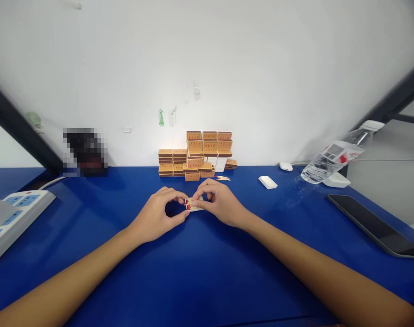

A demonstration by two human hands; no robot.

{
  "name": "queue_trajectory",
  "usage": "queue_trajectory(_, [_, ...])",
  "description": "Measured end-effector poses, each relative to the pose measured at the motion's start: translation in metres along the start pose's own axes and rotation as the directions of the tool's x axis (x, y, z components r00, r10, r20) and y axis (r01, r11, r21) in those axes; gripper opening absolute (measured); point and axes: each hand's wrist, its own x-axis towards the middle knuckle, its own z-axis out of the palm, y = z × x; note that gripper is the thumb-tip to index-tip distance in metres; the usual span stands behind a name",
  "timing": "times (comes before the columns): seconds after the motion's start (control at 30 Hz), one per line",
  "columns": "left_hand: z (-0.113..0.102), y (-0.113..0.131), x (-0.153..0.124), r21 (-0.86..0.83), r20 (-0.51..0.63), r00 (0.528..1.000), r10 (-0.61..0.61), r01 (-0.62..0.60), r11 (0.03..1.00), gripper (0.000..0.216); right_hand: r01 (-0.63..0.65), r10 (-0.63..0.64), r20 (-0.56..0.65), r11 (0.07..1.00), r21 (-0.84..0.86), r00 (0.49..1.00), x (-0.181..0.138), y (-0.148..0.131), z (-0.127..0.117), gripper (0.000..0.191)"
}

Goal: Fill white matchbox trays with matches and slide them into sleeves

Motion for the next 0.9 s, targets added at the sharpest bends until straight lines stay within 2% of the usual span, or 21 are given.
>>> queue_trajectory(0.1, [0.000, 0.000, 0.000, 0.002, -0.001, 1.000, -0.002, 0.002, 1.000, 0.023, -0.014, 0.013, 0.044, 1.000, 0.007, 0.999, -0.001, 0.003, 0.001, 0.003])
queue_trajectory(0.53, [0.000, -0.003, 0.001, 0.011, -0.038, 0.999, 0.007, -0.007, 1.000, 0.023, 0.061, -0.056, 0.061, 0.995, -0.078, 0.997, 0.004, 0.002, -0.014, 0.009])
queue_trajectory(0.6, [0.000, -0.002, 0.001, 0.020, -0.046, 0.999, 0.001, 0.000, 1.000, 0.021, 0.085, -0.084, 0.015, 0.990, -0.109, 0.996, 0.007, 0.003, -0.025, 0.012])
queue_trajectory(0.7, [-0.001, -0.002, 0.001, 0.026, -0.023, 1.000, -0.008, 0.009, 1.000, 0.020, 0.100, -0.137, -0.111, 0.953, -0.286, 0.984, 0.013, 0.012, -0.054, 0.017])
queue_trajectory(0.8, [-0.003, -0.001, 0.001, 0.031, -0.051, 0.999, -0.019, 0.020, 0.999, 0.020, -0.008, -0.116, -0.216, 0.866, -0.500, 0.969, 0.017, 0.031, -0.086, 0.019])
queue_trajectory(0.9, [-0.003, -0.001, 0.001, 0.054, -0.033, 0.999, -0.004, 0.006, 0.999, 0.021, -0.121, -0.007, -0.223, 0.822, -0.556, 0.975, 0.017, 0.050, -0.104, 0.018])
